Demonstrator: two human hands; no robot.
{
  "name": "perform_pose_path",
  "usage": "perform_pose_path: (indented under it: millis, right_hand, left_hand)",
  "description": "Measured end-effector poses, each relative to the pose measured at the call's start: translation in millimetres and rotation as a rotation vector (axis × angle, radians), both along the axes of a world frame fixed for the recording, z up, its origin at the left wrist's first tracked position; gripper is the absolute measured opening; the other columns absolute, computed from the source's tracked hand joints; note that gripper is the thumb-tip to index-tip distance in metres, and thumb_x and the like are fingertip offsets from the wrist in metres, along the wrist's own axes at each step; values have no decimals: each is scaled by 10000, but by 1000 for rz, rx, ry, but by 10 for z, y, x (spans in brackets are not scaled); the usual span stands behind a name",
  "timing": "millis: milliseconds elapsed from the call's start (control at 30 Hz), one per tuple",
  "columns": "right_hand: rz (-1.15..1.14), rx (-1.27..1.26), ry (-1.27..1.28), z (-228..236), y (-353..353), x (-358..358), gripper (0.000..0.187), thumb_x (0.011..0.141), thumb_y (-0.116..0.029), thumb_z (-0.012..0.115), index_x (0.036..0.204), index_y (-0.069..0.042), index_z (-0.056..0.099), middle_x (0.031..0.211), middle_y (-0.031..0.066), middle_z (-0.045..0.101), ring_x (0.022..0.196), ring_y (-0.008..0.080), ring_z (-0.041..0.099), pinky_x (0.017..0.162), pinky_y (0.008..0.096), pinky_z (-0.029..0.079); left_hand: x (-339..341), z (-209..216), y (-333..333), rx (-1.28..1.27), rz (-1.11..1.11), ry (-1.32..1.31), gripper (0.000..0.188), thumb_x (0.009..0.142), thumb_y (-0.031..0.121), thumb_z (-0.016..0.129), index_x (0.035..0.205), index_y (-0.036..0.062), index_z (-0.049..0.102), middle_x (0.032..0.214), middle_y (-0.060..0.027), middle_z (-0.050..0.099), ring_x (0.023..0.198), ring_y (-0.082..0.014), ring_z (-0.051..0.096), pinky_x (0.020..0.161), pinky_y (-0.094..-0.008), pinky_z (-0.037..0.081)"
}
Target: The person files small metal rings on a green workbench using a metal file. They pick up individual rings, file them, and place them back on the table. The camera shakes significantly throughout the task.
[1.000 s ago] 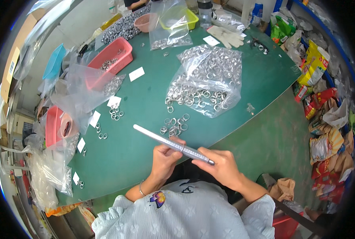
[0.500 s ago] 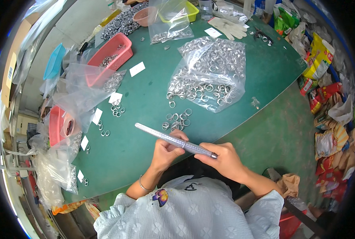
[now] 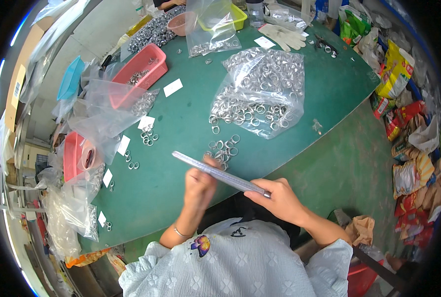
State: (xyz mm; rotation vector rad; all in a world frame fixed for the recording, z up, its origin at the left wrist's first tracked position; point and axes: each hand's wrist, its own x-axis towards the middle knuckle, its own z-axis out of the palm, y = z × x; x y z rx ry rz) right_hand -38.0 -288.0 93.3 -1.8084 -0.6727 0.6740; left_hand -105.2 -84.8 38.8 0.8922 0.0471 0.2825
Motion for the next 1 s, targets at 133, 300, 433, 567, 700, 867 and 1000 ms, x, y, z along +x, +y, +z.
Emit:
perform_pose_path:
  millis: [133,300,433,567,700,867,1000]
  right_hand:
    - [-123,-40,-167,-75,-99,-61,187,807,-144,676,917,5,648,631,129,565,500,185,496,498,304,405]
    - [-195,-174,-88,-188,-184,-57,206,814,-162,674,925,10,649,630,118,567,518,156,501,513,298,414]
    - [-281,-136,-68,-355,-231,-65,225,820,-191,672,935,1,654,649,126,585,539,149,521,529,293,429]
    - [-415,-106,-87,-432,-403,-170,270,830,-294,661,954,-54,675,728,148,648,606,181,614,573,325,473]
    - [-434,-39,-139,-648,-461,-108,339,861,-381,594,970,-69,672,732,144,652,667,294,636,593,362,478]
    - [-540,-61,-77,-707,-598,-250,357,885,-371,564,887,-26,656,586,101,564,522,224,541,496,359,413]
    - [-571,-1,-72,-707,-608,-216,379,895,-364,555,844,3,633,555,105,537,485,212,506,470,369,379]
  left_hand:
    - [109,147,457,-90,227,86,304,864,132,624,1104,-45,560,947,-57,585,815,-108,524,759,-236,433]
    - [639,-212,1030,675,331,402,267,800,82,670,1048,-9,631,868,-31,594,759,-116,543,690,-247,448]
    - [1592,-524,1462,1271,537,276,277,698,83,722,967,32,681,804,-73,606,689,-165,538,665,-300,459]
    - [2599,-695,1460,1367,524,234,311,744,190,677,1006,26,642,930,-179,622,922,-310,587,825,-395,458]
    - [3289,-1037,2186,1436,609,209,372,707,51,722,1044,-43,598,991,-190,629,900,-288,603,815,-368,470]
    - [3518,-1276,2214,1775,782,-102,528,733,11,684,1212,-61,476,1089,-223,555,929,-312,576,814,-369,462]
    - [3164,-1009,1929,1564,635,-88,465,758,12,658,1193,-35,500,1186,-220,521,1090,-336,491,942,-405,377]
